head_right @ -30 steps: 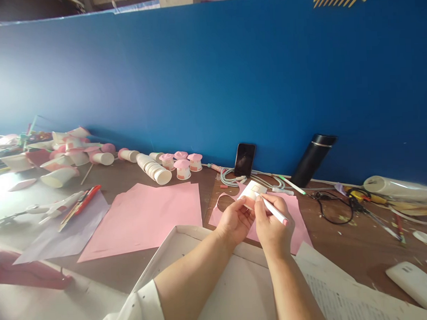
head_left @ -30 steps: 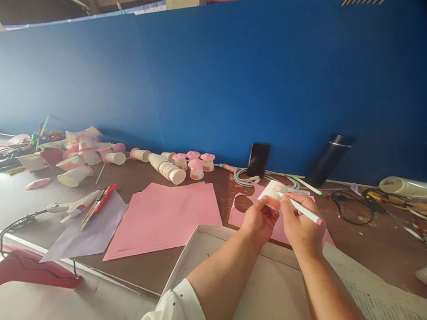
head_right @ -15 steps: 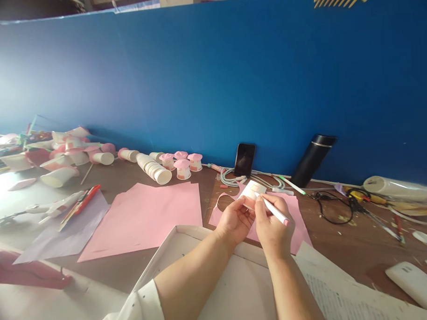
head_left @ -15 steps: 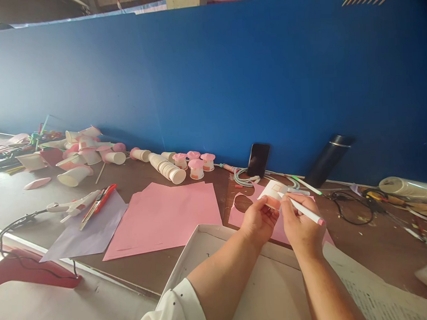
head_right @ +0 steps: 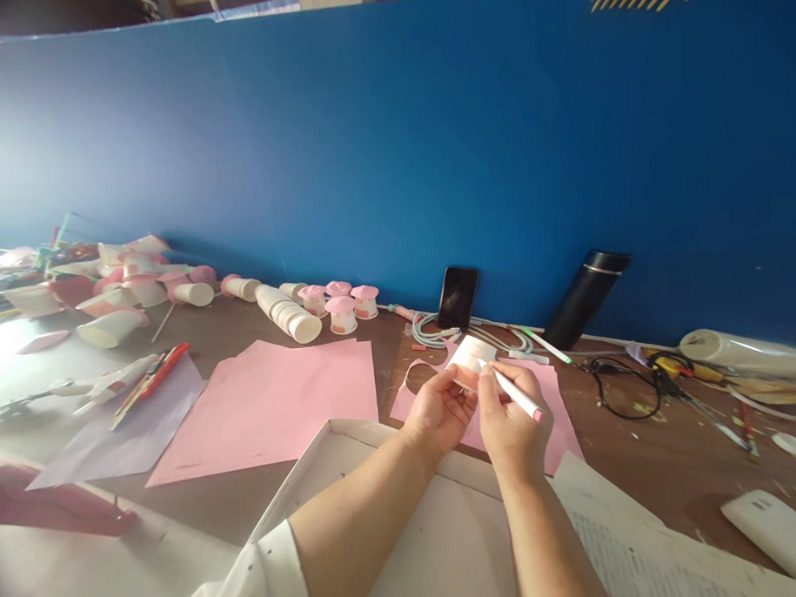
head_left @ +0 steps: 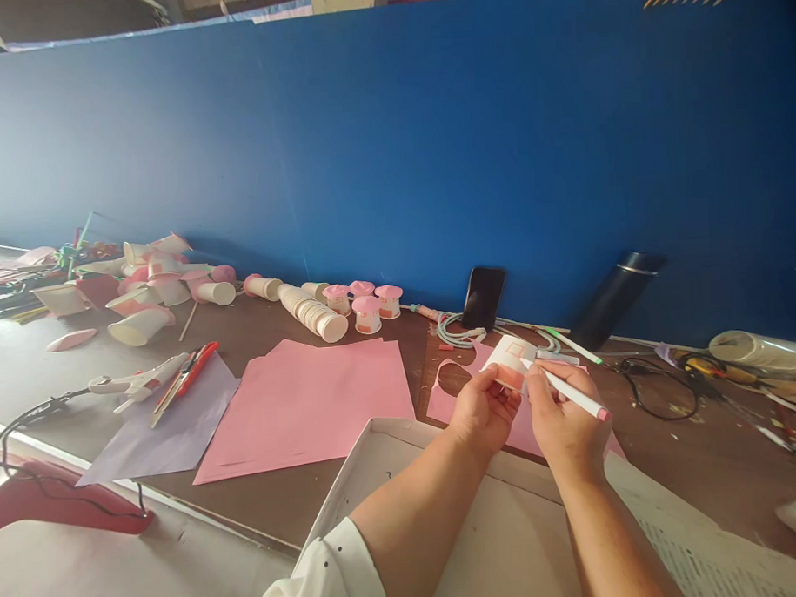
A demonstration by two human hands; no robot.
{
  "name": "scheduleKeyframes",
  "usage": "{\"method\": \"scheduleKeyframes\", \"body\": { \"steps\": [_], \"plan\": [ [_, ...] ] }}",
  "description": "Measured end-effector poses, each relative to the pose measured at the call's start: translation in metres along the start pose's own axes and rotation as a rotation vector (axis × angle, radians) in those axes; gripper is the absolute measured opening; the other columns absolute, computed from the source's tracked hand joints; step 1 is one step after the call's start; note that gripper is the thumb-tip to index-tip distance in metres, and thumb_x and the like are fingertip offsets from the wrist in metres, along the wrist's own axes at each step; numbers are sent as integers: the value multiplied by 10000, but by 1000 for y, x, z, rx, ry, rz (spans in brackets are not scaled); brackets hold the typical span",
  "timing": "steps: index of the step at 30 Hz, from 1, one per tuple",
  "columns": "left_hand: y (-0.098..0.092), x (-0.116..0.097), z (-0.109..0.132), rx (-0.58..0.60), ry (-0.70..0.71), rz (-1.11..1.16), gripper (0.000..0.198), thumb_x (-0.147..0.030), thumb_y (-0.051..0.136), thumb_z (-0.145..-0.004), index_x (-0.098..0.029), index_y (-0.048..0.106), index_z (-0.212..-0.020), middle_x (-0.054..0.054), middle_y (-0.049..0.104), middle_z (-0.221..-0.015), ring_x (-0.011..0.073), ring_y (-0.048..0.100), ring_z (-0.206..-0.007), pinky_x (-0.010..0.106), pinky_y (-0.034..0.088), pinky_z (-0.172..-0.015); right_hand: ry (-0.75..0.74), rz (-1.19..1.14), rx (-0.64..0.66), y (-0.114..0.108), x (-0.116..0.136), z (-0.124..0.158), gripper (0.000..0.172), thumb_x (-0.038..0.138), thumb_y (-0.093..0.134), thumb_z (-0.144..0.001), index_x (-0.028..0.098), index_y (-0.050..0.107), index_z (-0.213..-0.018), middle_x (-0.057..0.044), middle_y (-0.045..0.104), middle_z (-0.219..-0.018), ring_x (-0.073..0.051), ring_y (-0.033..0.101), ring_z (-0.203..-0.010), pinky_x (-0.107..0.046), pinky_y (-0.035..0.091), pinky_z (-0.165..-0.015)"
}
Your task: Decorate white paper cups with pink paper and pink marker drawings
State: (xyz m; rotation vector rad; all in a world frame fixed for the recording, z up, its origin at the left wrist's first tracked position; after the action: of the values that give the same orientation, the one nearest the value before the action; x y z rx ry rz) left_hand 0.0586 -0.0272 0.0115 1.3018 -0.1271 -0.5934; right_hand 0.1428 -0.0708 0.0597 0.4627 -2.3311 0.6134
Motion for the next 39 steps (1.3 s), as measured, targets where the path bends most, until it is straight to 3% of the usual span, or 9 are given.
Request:
{"method": "scheduleKeyframes", "body": {
  "steps": [8, 15, 20, 26, 39],
  "plan": [
    [-2, 0, -3, 7, -10, 1, 77, -144, 601, -789, -72, 628, -800, 57, 604, -682, 79, 538, -549, 178, 495, -559, 24, -13, 14, 1, -3, 0, 198, 350, 596, -779, 169, 662, -823, -71, 673, -760, -195, 620, -734, -330, 483, -726],
    [-3, 0, -3, -56, 4, 40, 53, -131, 604, -780, -81, 615, -793, 52, 599, -678, 82, 548, -543, 179, 484, -527, -9, -192, -75, -6, -8, -2, 317, 434, 565, -813, 149, 635, -933, -107, 650, -863, -204, 630, -759, -355, 494, -690],
    [-2, 1, -1, -63, 11, 29, 50, -121, 600, -782, -78, 620, -798, 53, 597, -685, 78, 540, -549, 173, 480, -526, -6, -187, -58, -4, -11, -2, 328, 442, 579, -809, 155, 628, -960, -113, 646, -908, -210, 632, -802, -359, 497, -709],
    [-2, 1, 0, -70, 25, -32, 35, -114, 615, -773, -81, 620, -781, 54, 588, -698, 78, 533, -575, 175, 482, -547, 15, -146, -50, -2, -11, 0, 366, 472, 573, -804, 147, 639, -958, -109, 658, -865, -188, 618, -713, -333, 495, -646],
    [-1, 2, 2, -28, 67, -132, 73, -133, 606, -778, -72, 646, -784, 61, 596, -729, 86, 539, -619, 187, 468, -581, 72, -93, -9, 1, -11, -1, 249, 379, 602, -799, 161, 654, -908, -90, 682, -860, -186, 625, -725, -317, 490, -664]
  ]
}}
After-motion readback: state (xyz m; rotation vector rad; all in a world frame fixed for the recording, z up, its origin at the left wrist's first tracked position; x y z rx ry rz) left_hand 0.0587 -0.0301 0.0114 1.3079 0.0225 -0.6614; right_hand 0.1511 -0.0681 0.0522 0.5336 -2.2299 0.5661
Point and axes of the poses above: each hand's wrist, its own z-axis away from the middle knuckle, its own y-axis out of the palm, x = y × z, the point moved 4 cm from there along -z, towards the middle knuckle
